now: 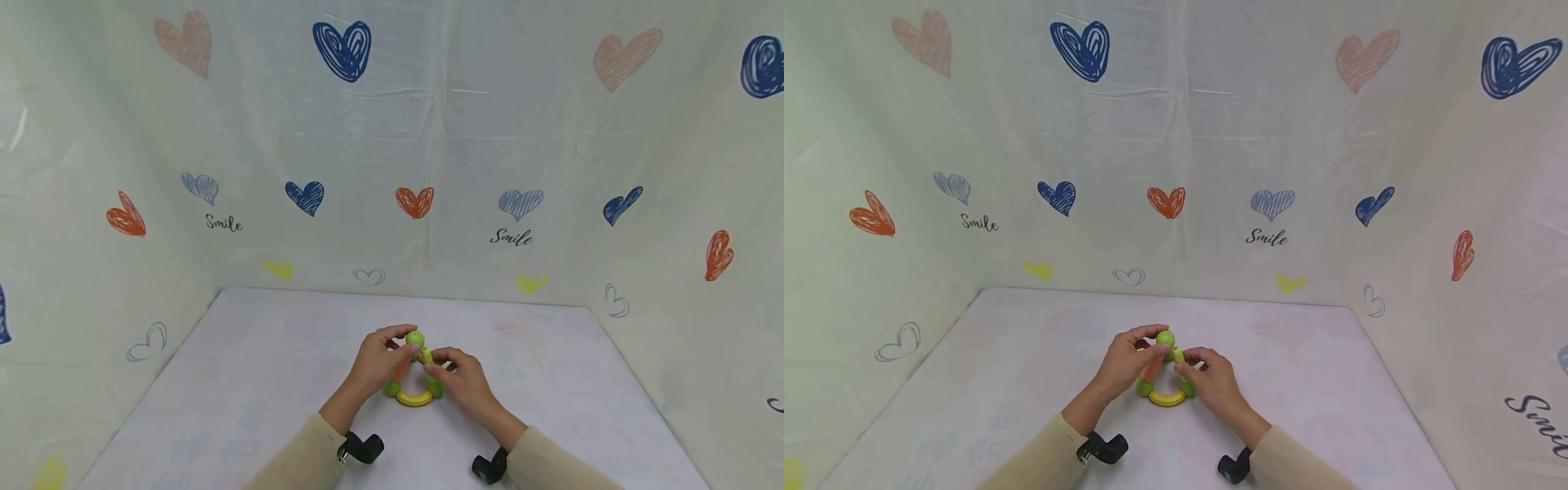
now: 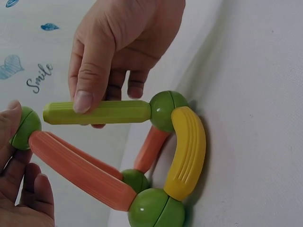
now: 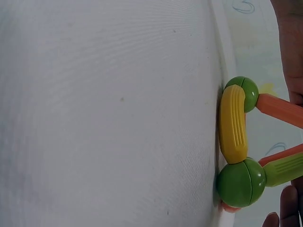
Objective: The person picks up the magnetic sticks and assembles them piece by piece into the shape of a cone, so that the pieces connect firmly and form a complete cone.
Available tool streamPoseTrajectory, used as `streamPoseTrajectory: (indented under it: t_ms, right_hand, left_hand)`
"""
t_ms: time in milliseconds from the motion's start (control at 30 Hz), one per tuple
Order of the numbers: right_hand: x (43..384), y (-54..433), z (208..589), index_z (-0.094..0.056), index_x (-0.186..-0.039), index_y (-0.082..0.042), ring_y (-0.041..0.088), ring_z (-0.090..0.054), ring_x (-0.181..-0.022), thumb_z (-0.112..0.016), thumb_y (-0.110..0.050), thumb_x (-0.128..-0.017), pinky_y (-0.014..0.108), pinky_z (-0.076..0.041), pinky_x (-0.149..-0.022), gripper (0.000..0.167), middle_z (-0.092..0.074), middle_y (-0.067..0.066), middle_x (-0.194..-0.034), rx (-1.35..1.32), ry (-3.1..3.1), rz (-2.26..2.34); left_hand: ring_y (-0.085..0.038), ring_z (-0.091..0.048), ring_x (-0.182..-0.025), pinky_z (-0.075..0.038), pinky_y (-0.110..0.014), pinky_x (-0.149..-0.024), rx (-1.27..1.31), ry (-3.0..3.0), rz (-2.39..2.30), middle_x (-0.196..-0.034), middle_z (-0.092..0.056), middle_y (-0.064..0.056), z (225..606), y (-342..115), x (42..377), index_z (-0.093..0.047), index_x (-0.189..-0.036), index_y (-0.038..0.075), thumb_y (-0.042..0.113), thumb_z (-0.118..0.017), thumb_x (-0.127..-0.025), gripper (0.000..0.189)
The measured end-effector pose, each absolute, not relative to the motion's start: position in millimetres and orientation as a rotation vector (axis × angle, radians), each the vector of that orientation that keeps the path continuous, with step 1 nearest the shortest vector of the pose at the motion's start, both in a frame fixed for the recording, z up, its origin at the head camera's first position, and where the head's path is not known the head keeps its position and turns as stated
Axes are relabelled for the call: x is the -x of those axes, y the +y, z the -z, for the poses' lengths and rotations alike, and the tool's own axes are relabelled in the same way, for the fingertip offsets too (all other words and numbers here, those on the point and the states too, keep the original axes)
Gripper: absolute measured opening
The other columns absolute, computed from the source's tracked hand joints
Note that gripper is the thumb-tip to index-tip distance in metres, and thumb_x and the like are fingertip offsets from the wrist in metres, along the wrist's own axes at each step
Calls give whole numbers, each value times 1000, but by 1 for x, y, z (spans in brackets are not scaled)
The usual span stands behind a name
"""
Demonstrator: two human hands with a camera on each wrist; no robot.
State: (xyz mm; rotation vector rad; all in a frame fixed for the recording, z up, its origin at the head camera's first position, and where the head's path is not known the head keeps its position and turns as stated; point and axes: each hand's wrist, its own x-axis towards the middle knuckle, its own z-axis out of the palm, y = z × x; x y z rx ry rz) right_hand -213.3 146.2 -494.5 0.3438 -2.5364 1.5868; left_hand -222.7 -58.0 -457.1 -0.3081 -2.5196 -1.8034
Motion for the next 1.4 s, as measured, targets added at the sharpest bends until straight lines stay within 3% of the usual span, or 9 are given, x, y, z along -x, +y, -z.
streamPoseTrajectory:
  t_ms: [867,1067,1400]
  right_hand:
    - [216,141,496,-78,-103,-15,10,-62,-92,-85,-16,-89,28,-49,-84,16,-71,-6,-95,-312,-2577,-1552]
    - [217,143,499,-78,-101,-16,10,-60,-91,-86,-17,-89,27,-48,-81,14,-71,-6,-95,-308,-2578,-1555]
    - [227,146,499,-78,-105,-13,14,-61,-95,-85,-18,-90,29,-49,-83,17,-72,-3,-99,-284,-2622,-1477]
  left_hand:
    - [-23,-59,-105,-53,-34,-82,337,-2553,1749,-129,-69,-5,457,-56,222,-76,-130,22,30,-82,-94,37]
    - [-31,-61,-115,-52,-33,-88,322,-2535,1761,-130,-70,-4,466,-62,219,-71,-135,19,29,-80,-95,42]
    - [-21,-62,-107,-53,-34,-88,213,-2654,1654,-118,-71,-4,496,-71,215,-73,-123,13,24,-85,-91,36]
